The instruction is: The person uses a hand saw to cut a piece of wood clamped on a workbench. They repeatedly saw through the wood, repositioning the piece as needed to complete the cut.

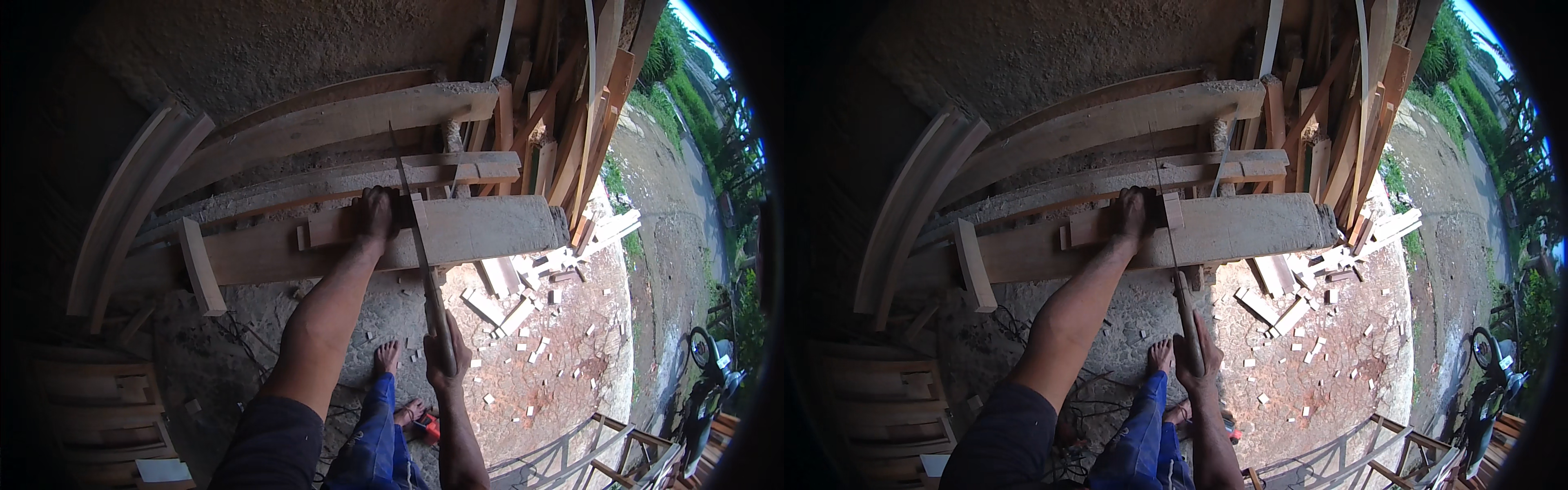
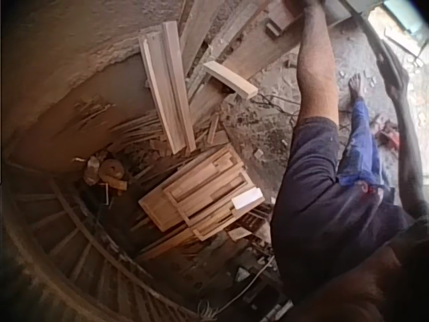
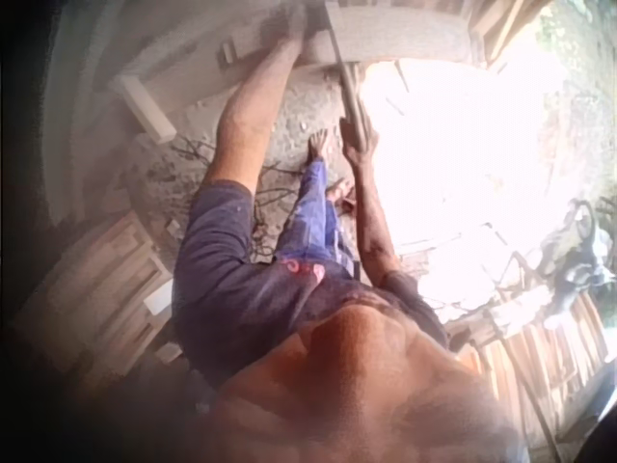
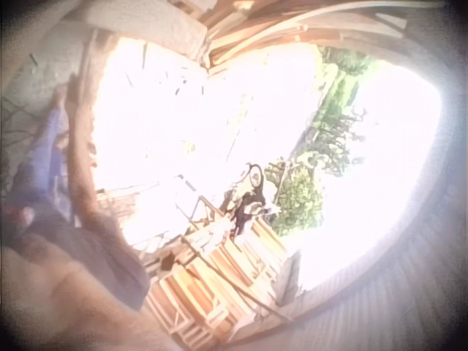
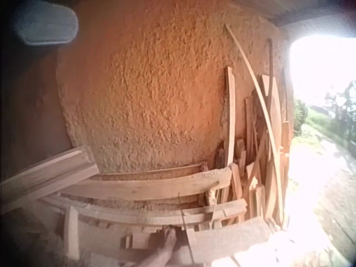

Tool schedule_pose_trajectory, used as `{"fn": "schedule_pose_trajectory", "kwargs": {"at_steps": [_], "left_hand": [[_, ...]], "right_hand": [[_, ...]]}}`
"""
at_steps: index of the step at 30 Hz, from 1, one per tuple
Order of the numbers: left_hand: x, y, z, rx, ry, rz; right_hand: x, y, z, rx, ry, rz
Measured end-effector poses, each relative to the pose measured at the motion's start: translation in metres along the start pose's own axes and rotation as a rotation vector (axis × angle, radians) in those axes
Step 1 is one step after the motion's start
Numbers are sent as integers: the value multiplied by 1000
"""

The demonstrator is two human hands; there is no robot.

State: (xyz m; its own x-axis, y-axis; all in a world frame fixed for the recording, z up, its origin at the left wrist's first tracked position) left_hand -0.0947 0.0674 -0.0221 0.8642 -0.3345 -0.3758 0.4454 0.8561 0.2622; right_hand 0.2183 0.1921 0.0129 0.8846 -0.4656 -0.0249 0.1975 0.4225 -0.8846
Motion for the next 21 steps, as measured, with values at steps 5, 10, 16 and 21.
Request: {"fn": "schedule_pose_trajectory", "kwargs": {"at_steps": [5, 10, 16, 21], "left_hand": [[5, -13, 7, -7, 30, 60], [-7, 18, 15, -5, -45, -43], [-2, -23, 7, -20, 72, 20], [0, 8, 21, 20, 96, 11]], "right_hand": [[149, 38, 76, 218, -15, 87], [-12, -11, 7, -69, 39, 124], [64, 11, 24, 116, 34, 149], [127, 37, 59, 109, -107, -37]]}}
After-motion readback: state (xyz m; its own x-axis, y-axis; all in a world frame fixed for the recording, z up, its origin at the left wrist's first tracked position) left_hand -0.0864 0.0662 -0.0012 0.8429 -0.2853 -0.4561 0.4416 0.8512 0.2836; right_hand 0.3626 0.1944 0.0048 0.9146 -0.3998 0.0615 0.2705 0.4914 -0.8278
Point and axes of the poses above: each hand's wrist, its own x-axis away from the middle knuckle, its own z-axis out of the back of the hand, y = z × x, the point moved 8 cm from there along -x, towards the middle knuckle, and after that the axes turned 7 degrees about -z, right-handed, at the moved point
